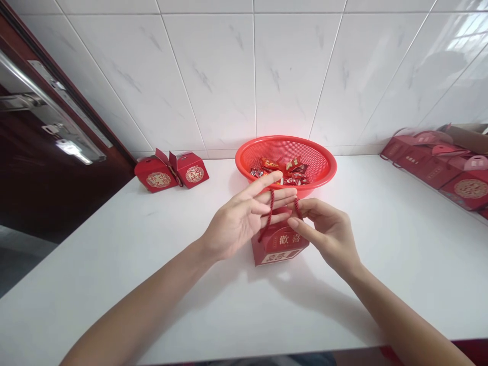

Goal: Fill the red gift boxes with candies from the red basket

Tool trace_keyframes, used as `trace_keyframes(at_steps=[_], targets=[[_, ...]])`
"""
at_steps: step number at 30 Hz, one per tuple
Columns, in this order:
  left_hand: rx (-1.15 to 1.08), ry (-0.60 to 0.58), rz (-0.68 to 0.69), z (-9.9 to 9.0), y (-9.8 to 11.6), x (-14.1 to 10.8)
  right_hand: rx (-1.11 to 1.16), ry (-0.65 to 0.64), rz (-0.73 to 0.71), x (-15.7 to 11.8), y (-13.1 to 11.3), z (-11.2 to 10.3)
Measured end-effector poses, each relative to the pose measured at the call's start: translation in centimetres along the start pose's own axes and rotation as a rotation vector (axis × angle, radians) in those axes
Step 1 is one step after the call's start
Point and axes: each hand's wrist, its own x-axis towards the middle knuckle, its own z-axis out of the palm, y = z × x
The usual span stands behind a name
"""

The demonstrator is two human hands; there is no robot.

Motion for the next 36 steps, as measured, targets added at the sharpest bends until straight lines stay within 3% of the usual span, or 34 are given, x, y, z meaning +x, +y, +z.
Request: trace_keyframes(at_steps=[12,18,23,27,32,36], targets=[[0.145,-0.040,0.024,0.0,-0.7,-0.3,-0.085,-0.009,-0.026,-0.1,0.5,-0.1],[0.375,0.053,0.076,0.6,-1.0,-0.6,-0.101,0.012,-0.060,-0.2,0.6,-0.1],[0.710,0.117,0.149,0.9,-2.5,-0.5,0.023,-0.001,0.049,0.4,0.0,-0.7],[0.936,0.138,0.224,0.7,-3.1,-0.2,0.047,0.012,0.153,1.4,-0.2,-2.4],[1.060,0.205,0.199,0.2,-2.6,-0.2,0.003,-0.061,0.306,2.5,-0.3,-4.4],[1.107,0.230,0.170,0.1,-2.4,-0.2,-0.080,-0.004,0.308,2.8,-0.5,-4.7]])
